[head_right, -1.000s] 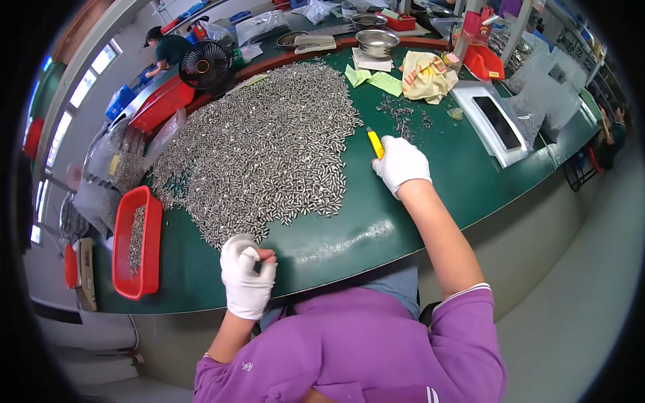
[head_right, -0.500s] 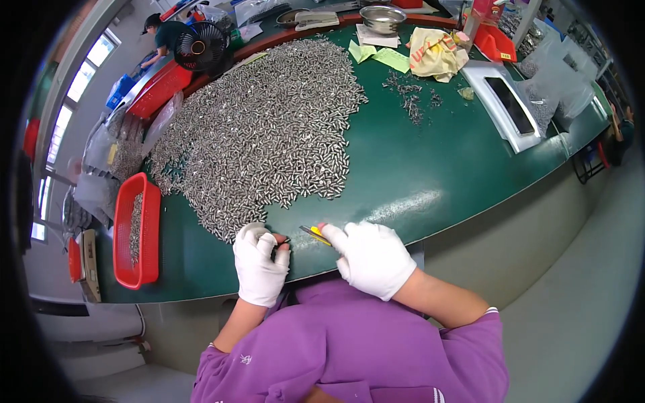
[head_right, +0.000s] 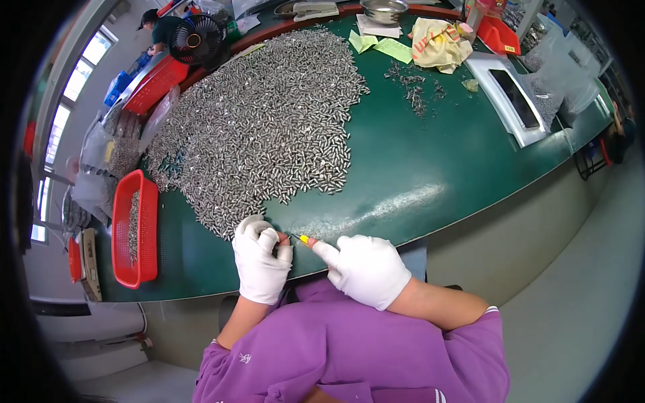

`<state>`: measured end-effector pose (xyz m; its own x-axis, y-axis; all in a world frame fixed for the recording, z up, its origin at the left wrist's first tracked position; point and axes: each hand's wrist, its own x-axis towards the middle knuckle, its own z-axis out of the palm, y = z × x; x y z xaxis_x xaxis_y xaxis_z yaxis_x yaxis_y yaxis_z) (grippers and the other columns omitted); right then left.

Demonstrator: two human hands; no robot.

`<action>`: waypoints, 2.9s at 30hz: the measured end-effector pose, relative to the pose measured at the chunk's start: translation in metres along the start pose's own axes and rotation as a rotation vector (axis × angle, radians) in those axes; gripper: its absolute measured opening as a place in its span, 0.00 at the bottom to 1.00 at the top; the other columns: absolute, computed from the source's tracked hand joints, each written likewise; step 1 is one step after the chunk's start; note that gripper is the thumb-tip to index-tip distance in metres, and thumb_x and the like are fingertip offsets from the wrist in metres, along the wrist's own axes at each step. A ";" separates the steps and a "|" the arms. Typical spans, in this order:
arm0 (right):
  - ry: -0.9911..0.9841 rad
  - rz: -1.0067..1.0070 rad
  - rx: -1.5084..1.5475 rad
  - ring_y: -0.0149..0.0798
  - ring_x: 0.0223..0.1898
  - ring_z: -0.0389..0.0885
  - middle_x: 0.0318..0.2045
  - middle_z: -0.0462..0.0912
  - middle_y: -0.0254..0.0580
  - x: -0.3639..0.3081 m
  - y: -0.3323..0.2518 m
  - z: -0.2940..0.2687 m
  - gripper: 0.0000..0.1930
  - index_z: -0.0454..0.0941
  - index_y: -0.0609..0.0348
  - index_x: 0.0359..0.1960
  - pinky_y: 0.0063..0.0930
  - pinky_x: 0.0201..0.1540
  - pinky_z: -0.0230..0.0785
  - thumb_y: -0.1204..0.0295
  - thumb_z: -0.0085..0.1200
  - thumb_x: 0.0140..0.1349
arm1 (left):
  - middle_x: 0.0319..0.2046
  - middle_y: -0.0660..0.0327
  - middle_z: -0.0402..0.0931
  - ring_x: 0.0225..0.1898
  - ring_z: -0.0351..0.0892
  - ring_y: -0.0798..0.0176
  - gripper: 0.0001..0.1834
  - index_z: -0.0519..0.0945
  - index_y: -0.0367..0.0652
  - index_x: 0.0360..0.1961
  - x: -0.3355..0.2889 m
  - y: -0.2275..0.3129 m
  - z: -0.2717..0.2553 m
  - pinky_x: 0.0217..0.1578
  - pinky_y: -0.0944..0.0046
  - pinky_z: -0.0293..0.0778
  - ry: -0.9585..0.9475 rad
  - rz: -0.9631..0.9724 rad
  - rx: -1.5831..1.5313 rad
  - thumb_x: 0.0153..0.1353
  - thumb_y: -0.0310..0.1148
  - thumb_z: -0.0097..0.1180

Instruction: Inspecting and sorting small metal components on a workbench using a utility knife.

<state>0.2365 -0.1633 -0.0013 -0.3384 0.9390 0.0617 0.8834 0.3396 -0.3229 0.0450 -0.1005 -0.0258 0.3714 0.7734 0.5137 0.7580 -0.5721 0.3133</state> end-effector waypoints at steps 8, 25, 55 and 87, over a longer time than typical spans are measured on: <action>-0.024 -0.016 0.049 0.41 0.24 0.77 0.23 0.75 0.37 0.005 -0.001 0.000 0.23 0.74 0.45 0.54 0.36 0.25 0.72 0.67 0.52 0.54 | 0.33 0.57 0.71 0.44 0.73 0.47 0.14 0.70 0.42 0.26 0.002 0.002 0.001 0.41 0.51 0.70 -0.012 -0.022 -0.029 0.37 0.19 0.60; -0.197 -0.088 0.036 0.43 0.24 0.79 0.22 0.77 0.39 0.021 0.000 -0.022 0.20 0.75 0.51 0.51 0.37 0.25 0.72 0.70 0.51 0.55 | 0.33 0.58 0.71 0.47 0.73 0.47 0.13 0.71 0.41 0.27 0.002 0.004 0.002 0.44 0.50 0.68 -0.056 -0.031 -0.019 0.37 0.20 0.60; 0.318 0.200 0.963 0.38 0.48 0.72 0.46 0.74 0.46 0.016 0.023 0.018 0.26 0.72 0.63 0.43 0.31 0.54 0.64 0.48 0.49 0.65 | 0.39 0.52 0.73 0.45 0.73 0.55 0.14 0.66 0.42 0.35 -0.017 -0.060 -0.024 0.50 0.56 0.68 0.591 -0.323 -0.733 0.62 0.38 0.56; 0.446 0.121 -0.216 0.48 0.40 0.77 0.36 0.78 0.44 0.128 0.109 -0.045 0.10 0.77 0.54 0.39 0.40 0.45 0.71 0.70 0.56 0.55 | 0.31 0.65 0.72 0.28 0.68 0.71 0.07 0.72 0.47 0.40 0.060 -0.070 -0.021 0.31 0.71 0.66 -0.434 -0.753 -1.909 0.64 0.33 0.55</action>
<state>0.3038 -0.0041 0.0142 -0.0993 0.8883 0.4484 0.9706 0.1858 -0.1531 0.0026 -0.0196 -0.0005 0.6142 0.7722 -0.1627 -0.4737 0.5256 0.7066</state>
